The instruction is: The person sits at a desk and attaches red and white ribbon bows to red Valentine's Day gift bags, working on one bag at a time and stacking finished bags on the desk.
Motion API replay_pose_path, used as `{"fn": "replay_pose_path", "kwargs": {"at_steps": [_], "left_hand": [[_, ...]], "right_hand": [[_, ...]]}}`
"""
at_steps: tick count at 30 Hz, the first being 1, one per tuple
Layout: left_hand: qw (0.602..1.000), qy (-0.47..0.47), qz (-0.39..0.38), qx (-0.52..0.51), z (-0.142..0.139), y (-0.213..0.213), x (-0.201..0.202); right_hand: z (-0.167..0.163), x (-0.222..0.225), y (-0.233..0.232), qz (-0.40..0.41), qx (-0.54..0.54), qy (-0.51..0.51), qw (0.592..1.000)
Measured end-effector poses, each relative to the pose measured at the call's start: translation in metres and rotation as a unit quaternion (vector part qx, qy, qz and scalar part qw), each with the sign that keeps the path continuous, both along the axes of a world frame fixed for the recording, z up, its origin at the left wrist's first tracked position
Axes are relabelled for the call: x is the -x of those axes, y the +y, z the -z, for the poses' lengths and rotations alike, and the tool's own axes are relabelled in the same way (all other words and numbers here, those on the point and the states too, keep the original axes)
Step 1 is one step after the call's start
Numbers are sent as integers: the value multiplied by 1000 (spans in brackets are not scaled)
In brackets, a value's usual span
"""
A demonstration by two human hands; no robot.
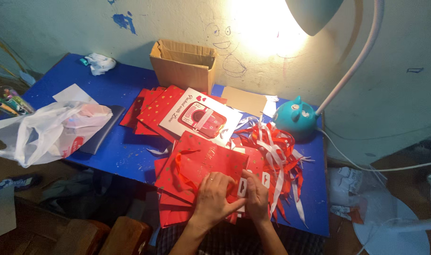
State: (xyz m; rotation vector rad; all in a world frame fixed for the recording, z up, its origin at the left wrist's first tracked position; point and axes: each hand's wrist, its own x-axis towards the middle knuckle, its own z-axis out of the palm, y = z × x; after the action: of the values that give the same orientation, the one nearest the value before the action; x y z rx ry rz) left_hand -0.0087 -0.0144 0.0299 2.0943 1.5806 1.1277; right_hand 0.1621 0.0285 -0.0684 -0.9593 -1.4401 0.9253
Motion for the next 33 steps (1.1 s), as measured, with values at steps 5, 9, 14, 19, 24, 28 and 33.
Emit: {"fn": "replay_pose_path", "kwargs": {"at_steps": [5,9,14,19,24,28,33], "left_hand": [[998,33,-32,40,3,6,-1],[994,-76,-44,70,14,13,5],[979,-178,-7,95,23,13,22],[957,-242,47,154,25,15,33],[968,-219,30,123,22,14,28],[966,-188,-25,174,18,9,24],[990,-79,-36,109,16,11,16]], "right_hand": [[-4,-2,-3,-29,77,53,995],[-13,-3,-8,-47,99,73,991],[-29,8,-18,-44,138,-27,989],[-47,4,-19,-105,89,-95,986],[-56,3,-20,-125,197,-98,967],[-57,3,-19,-88,17,-192,977],[-51,4,-18,-65,-7,-195,979]]}}
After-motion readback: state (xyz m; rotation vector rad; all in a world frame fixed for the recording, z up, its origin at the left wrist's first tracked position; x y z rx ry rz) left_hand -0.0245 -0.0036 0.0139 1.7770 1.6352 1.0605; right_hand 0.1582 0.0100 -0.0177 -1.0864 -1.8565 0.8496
